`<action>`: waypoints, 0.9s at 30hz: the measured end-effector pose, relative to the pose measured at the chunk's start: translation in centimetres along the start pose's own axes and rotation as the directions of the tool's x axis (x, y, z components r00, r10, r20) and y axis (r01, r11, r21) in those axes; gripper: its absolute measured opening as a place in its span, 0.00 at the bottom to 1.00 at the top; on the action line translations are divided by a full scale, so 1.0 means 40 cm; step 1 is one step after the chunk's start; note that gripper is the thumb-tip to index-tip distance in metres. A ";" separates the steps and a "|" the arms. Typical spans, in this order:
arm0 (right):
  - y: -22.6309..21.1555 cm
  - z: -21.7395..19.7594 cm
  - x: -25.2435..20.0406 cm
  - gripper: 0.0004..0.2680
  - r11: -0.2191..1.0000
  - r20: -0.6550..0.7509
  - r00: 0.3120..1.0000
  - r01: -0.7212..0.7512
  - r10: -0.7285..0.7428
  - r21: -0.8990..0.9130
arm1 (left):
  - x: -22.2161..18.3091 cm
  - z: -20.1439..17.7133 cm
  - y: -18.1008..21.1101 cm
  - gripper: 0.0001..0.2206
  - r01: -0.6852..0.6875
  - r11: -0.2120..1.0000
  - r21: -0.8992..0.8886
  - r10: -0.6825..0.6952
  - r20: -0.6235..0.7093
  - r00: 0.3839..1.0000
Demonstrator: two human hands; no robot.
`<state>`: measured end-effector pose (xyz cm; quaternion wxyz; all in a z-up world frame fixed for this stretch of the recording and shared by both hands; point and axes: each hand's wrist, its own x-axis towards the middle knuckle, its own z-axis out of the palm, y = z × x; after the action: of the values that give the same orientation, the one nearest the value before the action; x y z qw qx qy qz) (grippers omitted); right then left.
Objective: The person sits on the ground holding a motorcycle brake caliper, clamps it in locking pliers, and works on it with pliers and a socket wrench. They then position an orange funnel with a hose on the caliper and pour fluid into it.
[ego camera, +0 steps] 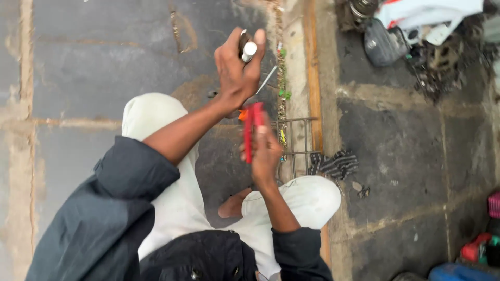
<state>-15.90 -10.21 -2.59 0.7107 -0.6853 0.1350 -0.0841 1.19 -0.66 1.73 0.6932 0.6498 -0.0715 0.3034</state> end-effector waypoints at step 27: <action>-0.047 -0.008 -0.055 0.22 0.962 -0.050 0.964 0.264 -0.261 0.074 | -0.012 -0.053 -0.012 0.22 0.022 0.997 0.077 -0.023 0.014 1.000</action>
<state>-17.94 -9.93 -0.56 0.7173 -0.6664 0.0535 -0.1963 0.44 1.21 0.77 0.6708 0.6789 -0.0575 0.2931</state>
